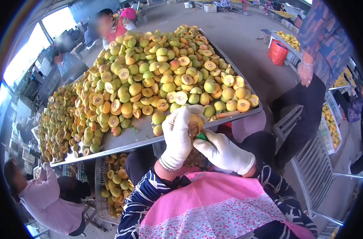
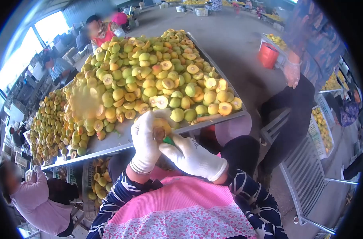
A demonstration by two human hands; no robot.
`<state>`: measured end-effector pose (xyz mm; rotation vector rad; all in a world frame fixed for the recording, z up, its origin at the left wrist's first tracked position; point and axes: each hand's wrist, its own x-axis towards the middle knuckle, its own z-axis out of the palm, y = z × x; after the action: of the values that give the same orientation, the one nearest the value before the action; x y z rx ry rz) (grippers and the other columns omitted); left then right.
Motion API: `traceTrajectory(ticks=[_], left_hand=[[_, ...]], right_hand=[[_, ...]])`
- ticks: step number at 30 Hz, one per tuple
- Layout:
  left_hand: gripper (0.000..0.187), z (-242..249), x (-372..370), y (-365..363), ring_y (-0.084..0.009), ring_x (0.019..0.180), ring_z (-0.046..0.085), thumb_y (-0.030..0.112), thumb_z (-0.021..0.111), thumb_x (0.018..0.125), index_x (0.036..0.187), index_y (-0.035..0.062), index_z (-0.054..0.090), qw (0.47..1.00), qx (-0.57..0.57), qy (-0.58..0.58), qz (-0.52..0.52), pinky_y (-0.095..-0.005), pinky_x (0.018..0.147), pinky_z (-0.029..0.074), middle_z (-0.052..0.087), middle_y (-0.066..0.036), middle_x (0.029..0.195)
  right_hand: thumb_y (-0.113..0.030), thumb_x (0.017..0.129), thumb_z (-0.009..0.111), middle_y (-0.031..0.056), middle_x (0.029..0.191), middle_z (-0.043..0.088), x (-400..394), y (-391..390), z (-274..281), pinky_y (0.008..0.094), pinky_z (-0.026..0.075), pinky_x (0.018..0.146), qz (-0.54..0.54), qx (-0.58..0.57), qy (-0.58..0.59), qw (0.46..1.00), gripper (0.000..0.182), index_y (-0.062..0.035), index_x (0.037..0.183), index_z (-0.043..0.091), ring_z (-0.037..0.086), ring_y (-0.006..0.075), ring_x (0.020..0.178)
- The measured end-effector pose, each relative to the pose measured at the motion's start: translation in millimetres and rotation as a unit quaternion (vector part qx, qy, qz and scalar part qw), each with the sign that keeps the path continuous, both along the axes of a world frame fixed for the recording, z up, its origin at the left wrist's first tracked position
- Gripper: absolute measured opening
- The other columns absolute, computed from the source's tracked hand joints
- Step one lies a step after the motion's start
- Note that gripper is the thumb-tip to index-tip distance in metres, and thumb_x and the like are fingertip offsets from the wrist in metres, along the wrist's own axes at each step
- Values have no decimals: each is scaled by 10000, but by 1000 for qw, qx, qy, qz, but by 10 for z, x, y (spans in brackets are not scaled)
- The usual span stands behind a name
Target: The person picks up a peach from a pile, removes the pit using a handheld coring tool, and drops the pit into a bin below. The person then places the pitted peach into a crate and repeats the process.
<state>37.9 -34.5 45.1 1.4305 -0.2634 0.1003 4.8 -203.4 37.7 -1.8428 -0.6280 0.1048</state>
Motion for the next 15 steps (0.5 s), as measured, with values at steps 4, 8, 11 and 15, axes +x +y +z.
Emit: traceTrajectory(ticks=[4,8,11,15], left_hand=[[514,-18,57,59,-90,681,622,411,483,1059,1061,-44,723,998,-18,8,-65,-208,593,449,739,-93,841],[557,-82,91,46,-88,653,623,462,482,1042,1020,-32,738,991,-77,-36,-99,-211,551,427,742,-93,818],[592,-104,101,100,-124,643,637,471,445,1050,1013,-44,735,991,-59,-47,-108,-239,550,458,732,-119,777],[487,-25,63,206,-225,785,697,361,547,1001,1019,-87,735,983,-51,-54,-169,-312,752,563,723,-168,849]], right_hand=[[-265,1050,588,261,1048,699,39,-28,2,447,511,842,34,-34,28,998,349,29,1239,595,688,424,1007],[-240,1075,563,79,921,686,85,-20,-139,320,497,748,103,64,232,965,296,17,1201,639,643,165,828],[-229,1085,547,-9,827,588,90,-23,-56,256,449,682,136,106,335,926,258,-9,1145,667,528,75,747],[-248,1078,562,-11,808,573,128,30,-138,248,432,640,172,58,271,945,250,-21,1097,664,512,67,717]])
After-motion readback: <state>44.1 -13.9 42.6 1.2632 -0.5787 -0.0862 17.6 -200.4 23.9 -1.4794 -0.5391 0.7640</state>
